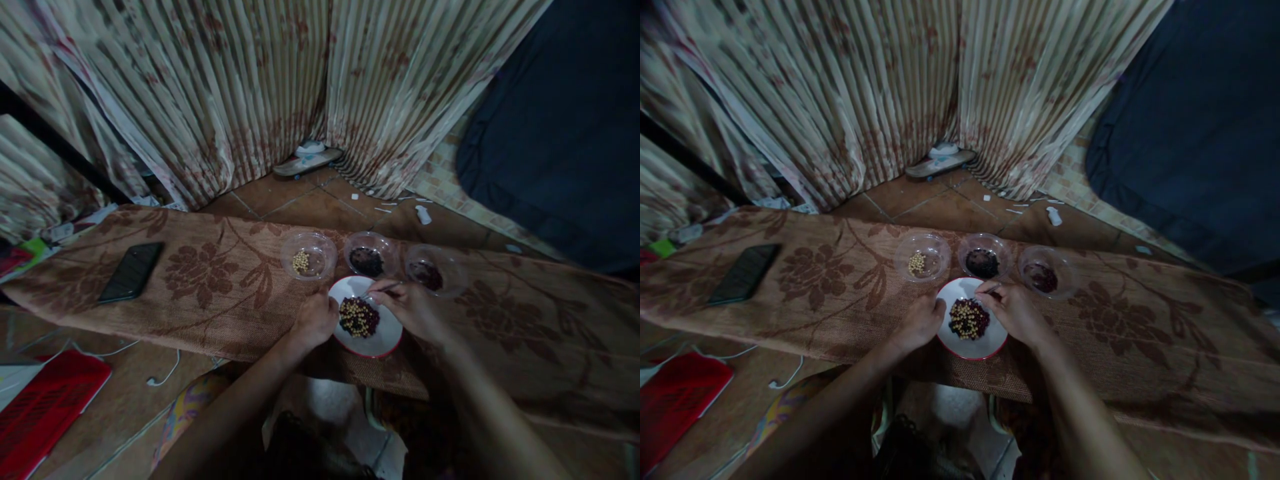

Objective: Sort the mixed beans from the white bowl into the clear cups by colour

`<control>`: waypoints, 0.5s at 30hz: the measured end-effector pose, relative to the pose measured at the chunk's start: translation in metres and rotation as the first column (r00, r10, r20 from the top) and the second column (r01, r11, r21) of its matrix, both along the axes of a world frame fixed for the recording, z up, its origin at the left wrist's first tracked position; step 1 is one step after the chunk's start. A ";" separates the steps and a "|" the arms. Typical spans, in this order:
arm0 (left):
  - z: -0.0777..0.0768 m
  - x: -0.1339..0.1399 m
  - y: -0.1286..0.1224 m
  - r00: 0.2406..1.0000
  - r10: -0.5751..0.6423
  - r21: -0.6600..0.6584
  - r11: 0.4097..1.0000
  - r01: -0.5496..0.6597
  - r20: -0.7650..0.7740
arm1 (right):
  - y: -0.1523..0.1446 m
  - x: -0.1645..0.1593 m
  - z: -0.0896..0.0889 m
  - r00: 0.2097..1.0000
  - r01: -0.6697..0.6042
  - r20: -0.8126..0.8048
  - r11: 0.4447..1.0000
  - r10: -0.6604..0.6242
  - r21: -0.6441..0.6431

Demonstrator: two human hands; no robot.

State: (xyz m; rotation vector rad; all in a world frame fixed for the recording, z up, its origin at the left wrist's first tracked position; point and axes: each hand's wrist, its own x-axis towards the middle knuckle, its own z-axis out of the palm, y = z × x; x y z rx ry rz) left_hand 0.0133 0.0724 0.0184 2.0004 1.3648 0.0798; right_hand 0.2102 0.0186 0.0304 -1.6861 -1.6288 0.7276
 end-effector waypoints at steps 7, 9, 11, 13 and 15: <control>-0.003 0.001 0.000 1.000 0.018 0.054 0.998 -0.019 0.017 | 0.001 -0.001 -0.002 0.999 -0.021 0.025 1.000 0.021 -0.015; -0.003 0.001 0.000 1.000 0.012 0.054 0.998 -0.012 0.013 | 0.001 -0.001 -0.003 0.999 -0.023 0.025 1.000 0.024 -0.016; -0.004 0.001 0.000 1.000 0.007 0.056 0.998 -0.008 0.021 | 0.001 -0.001 -0.004 0.999 -0.025 0.021 1.000 0.025 -0.019; -0.004 0.000 0.000 0.999 0.004 0.060 0.998 -0.007 0.043 | 0.000 -0.001 -0.004 0.999 -0.031 0.020 0.999 0.032 -0.027; -0.004 0.000 0.000 0.999 0.008 0.058 0.998 -0.011 0.049 | 0.000 0.000 -0.003 0.999 -0.035 0.023 0.999 0.036 -0.026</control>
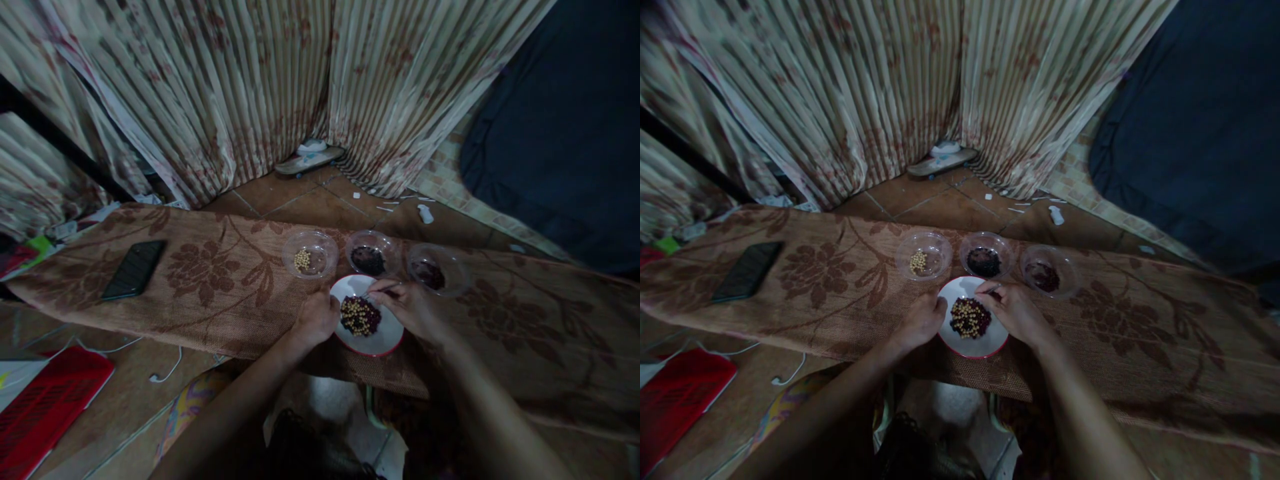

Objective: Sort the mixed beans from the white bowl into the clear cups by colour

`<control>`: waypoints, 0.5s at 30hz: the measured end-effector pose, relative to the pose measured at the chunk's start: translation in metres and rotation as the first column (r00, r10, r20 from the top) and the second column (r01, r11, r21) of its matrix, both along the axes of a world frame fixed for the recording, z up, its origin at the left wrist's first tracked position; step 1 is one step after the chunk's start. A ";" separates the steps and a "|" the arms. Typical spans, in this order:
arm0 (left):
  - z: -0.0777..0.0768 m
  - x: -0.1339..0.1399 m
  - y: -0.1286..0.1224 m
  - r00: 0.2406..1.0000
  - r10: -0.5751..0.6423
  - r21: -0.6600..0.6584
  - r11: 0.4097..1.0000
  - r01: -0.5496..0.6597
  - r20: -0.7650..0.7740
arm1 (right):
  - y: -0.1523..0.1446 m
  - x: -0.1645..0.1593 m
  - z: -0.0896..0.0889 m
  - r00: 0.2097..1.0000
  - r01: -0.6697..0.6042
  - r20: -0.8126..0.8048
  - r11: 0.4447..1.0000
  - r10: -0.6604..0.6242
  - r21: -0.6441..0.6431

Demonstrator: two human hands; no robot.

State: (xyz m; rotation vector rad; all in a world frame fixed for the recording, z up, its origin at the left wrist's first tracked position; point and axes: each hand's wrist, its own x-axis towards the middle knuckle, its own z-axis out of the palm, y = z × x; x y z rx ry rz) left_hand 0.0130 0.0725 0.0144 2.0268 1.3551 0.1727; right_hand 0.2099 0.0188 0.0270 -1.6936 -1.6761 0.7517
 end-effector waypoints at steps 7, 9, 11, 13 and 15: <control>0.003 0.001 0.000 0.999 0.015 -0.017 1.000 -0.015 -0.037 | 0.000 -0.001 0.004 1.000 0.016 0.025 1.000 -0.017 0.007; 0.002 0.001 0.000 0.999 0.016 -0.022 1.000 -0.017 -0.046 | 0.000 0.000 0.004 1.000 0.024 -0.017 0.999 -0.023 0.030; 0.000 0.001 0.000 0.999 0.009 -0.009 1.000 -0.009 -0.031 | 0.000 0.000 0.006 0.996 0.041 -0.083 0.997 -0.036 0.064; -0.002 0.001 0.000 1.000 0.004 0.008 1.000 -0.004 -0.016 | 0.001 0.001 0.011 0.989 0.069 -0.139 0.993 -0.056 0.092; -0.002 0.001 0.000 1.000 0.004 0.017 1.000 -0.004 -0.015 | 0.003 -0.001 0.017 0.980 0.106 -0.184 0.986 -0.082 0.125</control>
